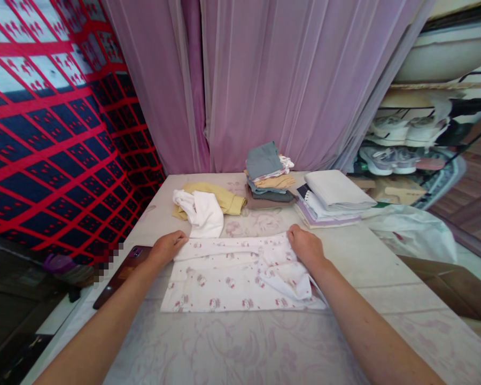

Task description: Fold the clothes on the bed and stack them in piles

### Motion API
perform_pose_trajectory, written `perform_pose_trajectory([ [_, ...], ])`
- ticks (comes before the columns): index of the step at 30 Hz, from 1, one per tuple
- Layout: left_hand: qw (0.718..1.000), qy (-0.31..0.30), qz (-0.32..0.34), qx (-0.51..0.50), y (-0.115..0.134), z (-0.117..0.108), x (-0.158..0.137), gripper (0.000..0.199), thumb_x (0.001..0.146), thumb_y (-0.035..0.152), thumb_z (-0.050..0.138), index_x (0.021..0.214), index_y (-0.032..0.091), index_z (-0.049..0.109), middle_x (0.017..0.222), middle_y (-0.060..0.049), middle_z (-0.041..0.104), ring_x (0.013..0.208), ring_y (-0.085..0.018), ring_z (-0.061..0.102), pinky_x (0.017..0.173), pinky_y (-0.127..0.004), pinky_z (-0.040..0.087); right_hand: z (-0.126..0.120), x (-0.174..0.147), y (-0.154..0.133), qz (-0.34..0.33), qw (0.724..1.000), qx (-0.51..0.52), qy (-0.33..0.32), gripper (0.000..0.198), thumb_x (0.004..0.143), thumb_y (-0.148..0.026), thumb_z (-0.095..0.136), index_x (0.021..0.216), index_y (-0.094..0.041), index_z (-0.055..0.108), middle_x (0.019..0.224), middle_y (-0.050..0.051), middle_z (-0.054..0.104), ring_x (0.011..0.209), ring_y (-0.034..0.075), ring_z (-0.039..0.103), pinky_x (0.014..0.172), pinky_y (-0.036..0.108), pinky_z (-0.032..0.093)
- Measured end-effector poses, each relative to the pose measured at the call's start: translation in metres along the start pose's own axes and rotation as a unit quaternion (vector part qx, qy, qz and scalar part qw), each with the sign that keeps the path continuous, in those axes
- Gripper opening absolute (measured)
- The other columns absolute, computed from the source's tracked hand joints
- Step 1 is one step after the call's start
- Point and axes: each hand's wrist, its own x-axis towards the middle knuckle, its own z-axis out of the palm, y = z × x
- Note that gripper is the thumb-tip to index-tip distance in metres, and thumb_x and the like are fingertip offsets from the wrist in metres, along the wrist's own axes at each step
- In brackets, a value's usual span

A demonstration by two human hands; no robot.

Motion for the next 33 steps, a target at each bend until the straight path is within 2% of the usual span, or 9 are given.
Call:
perform_pose_trajectory([
  [7,0.984,-0.011,-0.005,0.178,0.018,-0.009,0.000,0.033,0.094,0.038,0.033,0.094,0.021,0.061,0.087,-0.009,0.068,0.085,-0.025,0.062,0.073,-0.034,0.043,-0.005,-0.004,-0.001,-0.006,1.000,-0.007,-0.007,0.033,0.096,-0.035,0.031,0.108,-0.019,0.058,0.086,0.012,0.071,0.080,0.023,0.067,0.068,0.031,0.045],
  [11,0.978,0.054,0.011,0.200,0.034,-0.012,-0.012,0.035,0.092,0.024,0.031,0.103,0.016,0.064,0.102,-0.014,0.066,0.098,-0.027,0.059,0.085,-0.039,0.044,-0.022,-0.009,-0.004,-0.005,0.999,0.016,0.028,0.034,0.093,-0.032,0.038,0.117,-0.017,0.057,0.101,0.014,0.069,0.091,0.025,0.066,0.077,0.035,0.047],
  [14,0.985,0.053,0.102,0.125,0.048,0.003,-0.024,0.041,0.094,0.028,0.029,0.120,0.018,0.059,0.121,-0.011,0.062,0.113,-0.024,0.054,0.098,-0.038,0.039,-0.025,-0.017,-0.013,-0.152,0.984,0.080,0.036,0.039,0.093,-0.028,0.036,0.125,-0.020,0.056,0.124,0.011,0.061,0.113,0.022,0.057,0.095,0.034,0.042],
  [16,0.982,-0.001,0.175,0.077,0.055,0.018,-0.030,0.046,0.095,0.040,0.029,0.132,0.024,0.051,0.138,-0.007,0.051,0.128,-0.023,0.044,0.108,-0.040,0.030,-0.018,-0.024,-0.022,-0.290,0.950,0.115,-0.030,0.044,0.093,-0.034,0.034,0.133,-0.022,0.051,0.138,0.009,0.050,0.128,0.021,0.044,0.106,0.036,0.033],
  [18,0.977,-0.054,0.194,0.062,0.058,0.033,-0.033,0.051,0.094,0.049,0.030,0.140,0.031,0.040,0.151,-0.004,0.033,0.138,-0.026,0.028,0.112,-0.049,0.018,-0.005,-0.030,-0.029,-0.353,0.923,0.121,-0.097,0.052,0.093,-0.043,0.034,0.140,-0.023,0.041,0.149,0.008,0.035,0.138,0.022,0.029,0.112,0.043,0.022],
  [21,0.983,-0.085,0.155,0.057,0.054,0.043,-0.032,0.053,0.093,0.054,0.029,0.143,0.037,0.033,0.156,-0.002,0.019,0.143,-0.029,0.014,0.111,-0.058,0.007,0.010,-0.033,-0.036,-0.338,0.925,0.120,-0.128,0.059,0.093,-0.049,0.032,0.145,-0.023,0.032,0.154,0.008,0.020,0.142,0.024,0.015,0.114,0.050,0.009],
  [24,0.983,-0.110,0.145,0.019,0.049,0.040,-0.028,0.050,0.094,0.054,0.026,0.140,0.038,0.037,0.156,-0.002,0.017,0.143,-0.028,0.012,0.111,-0.058,0.004,0.008,-0.030,-0.033,-0.325,0.921,0.155,-0.148,0.057,0.092,-0.049,0.034,0.142,-0.022,0.038,0.154,0.008,0.022,0.142,0.024,0.016,0.114,0.050,0.008],
  [29,0.984,-0.129,0.121,-0.034,0.052,0.026,-0.027,0.042,0.092,0.046,0.035,0.129,0.034,0.054,0.154,-0.003,0.025,0.142,-0.028,0.016,0.111,-0.059,0.005,-0.024,-0.037,0.003,-0.226,0.904,0.326,-0.160,0.045,0.088,-0.044,0.040,0.120,-0.021,0.062,0.128,0.008,0.059,0.119,0.022,0.052,0.104,0.039,0.037],
  [33,0.993,-0.063,0.102,-0.008,0.085,0.022,-0.030,0.035,0.087,0.031,0.045,0.118,0.026,0.060,0.147,-0.008,0.040,0.137,-0.028,0.030,0.110,-0.062,0.009,-0.038,-0.071,0.047,-0.156,0.901,0.364,-0.178,0.041,0.082,-0.049,0.050,0.108,-0.022,0.067,0.117,0.008,0.065,0.108,0.026,0.058,0.087,0.038,0.049],
])
